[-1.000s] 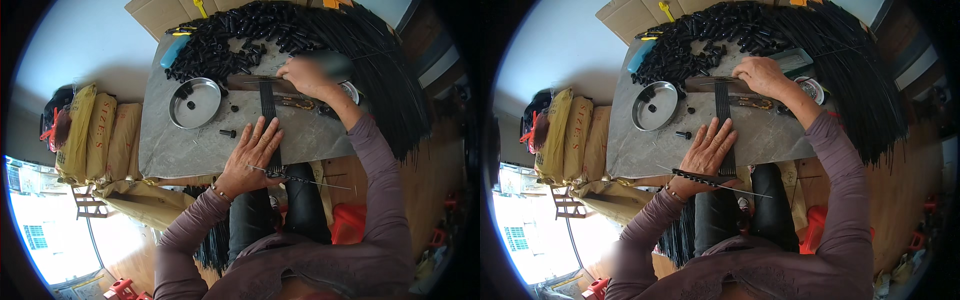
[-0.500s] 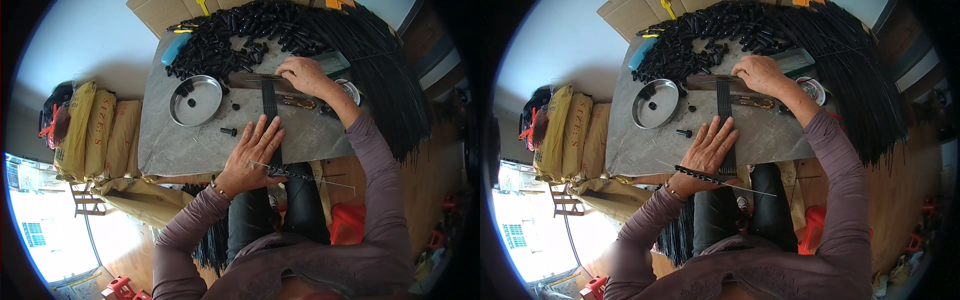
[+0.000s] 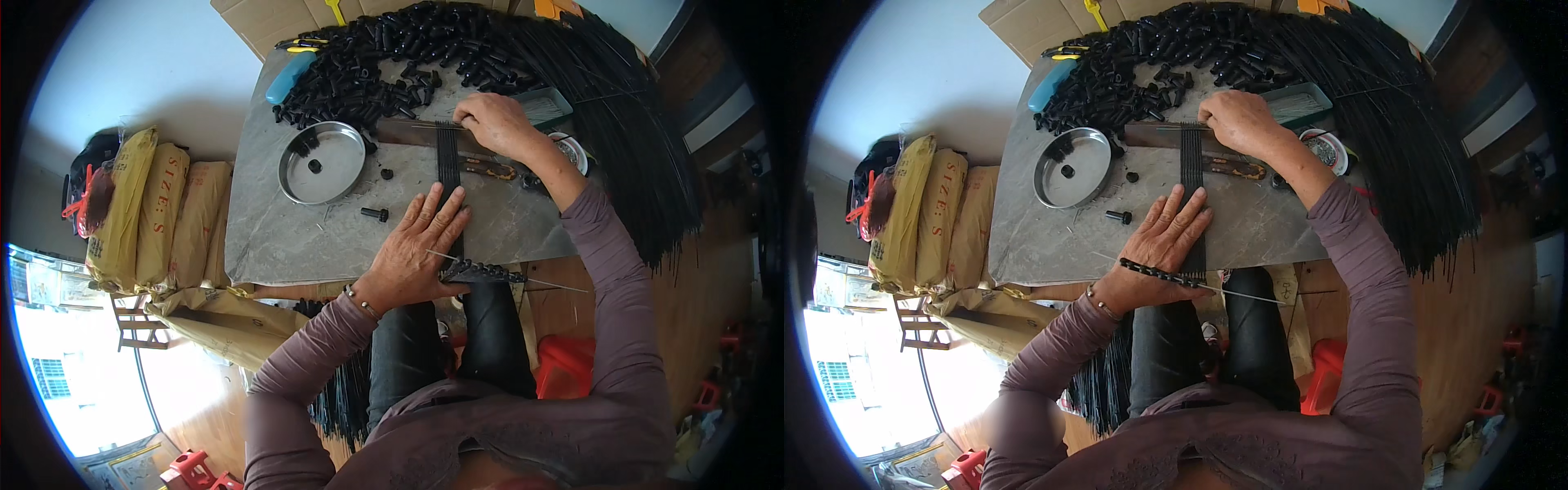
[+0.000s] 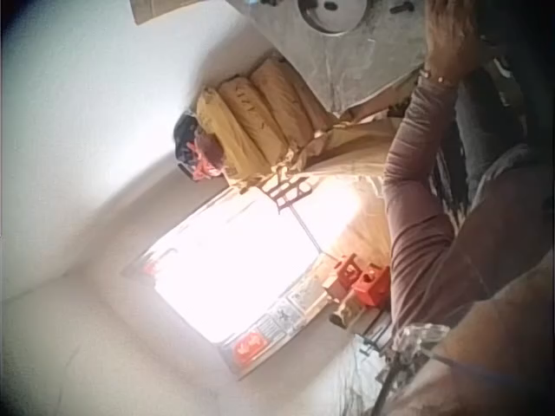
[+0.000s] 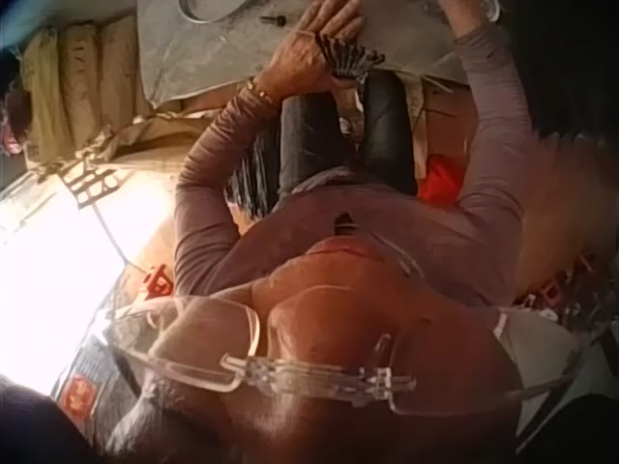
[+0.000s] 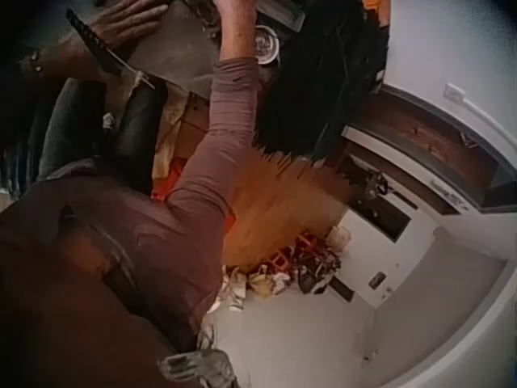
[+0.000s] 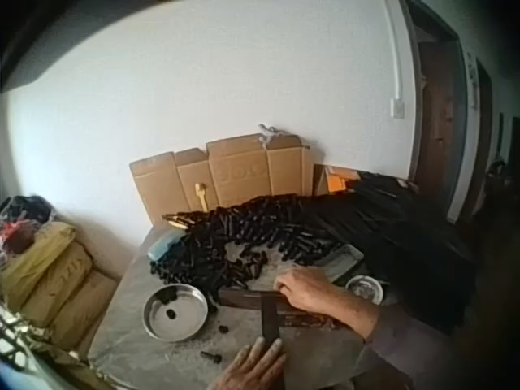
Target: Assembling and cutting black wires or cables at a workstation.
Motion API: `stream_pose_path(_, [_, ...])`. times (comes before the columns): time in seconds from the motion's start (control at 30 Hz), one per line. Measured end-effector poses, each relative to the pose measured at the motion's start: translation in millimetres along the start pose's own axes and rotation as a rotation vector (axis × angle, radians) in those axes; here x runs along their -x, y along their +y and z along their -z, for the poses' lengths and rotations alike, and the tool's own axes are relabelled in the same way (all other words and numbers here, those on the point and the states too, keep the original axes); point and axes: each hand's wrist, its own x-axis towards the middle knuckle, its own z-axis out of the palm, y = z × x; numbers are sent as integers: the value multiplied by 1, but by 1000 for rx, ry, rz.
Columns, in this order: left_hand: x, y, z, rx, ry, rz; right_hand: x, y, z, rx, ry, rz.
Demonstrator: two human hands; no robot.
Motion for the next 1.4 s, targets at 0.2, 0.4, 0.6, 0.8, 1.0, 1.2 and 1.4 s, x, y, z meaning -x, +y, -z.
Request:
stream_pose_path(0.2, [0, 0, 1, -21, -21, -3, -7, 1, 0, -147, 28, 32])
stream_pose_path(0.4, [-2, 0, 0, -24, -11, -14, -9, 21, -19, -522, 92, 5])
stream_pose_path(0.6, [1, -2, -1, 9, -13, 13, 3, 13, 8, -150, 21, -34])
stream_pose_path(0.8, [1, 0, -1, 15, -13, 22, 8, 18, 2, 23, 97, 129])
stream_pose_path(1.0, [0, 0, -2, 11, -10, 12, 3, 12, 3, -3, 44, 100])
stream_pose_path(1.2, [0, 0, -2, 11, 23, 7, -4, -5, -13, -328, 344, 62])
stream_pose_path(1.4, [1, -3, -3, -30, 58, -10, 35, -33, -1, 134, 237, 467])
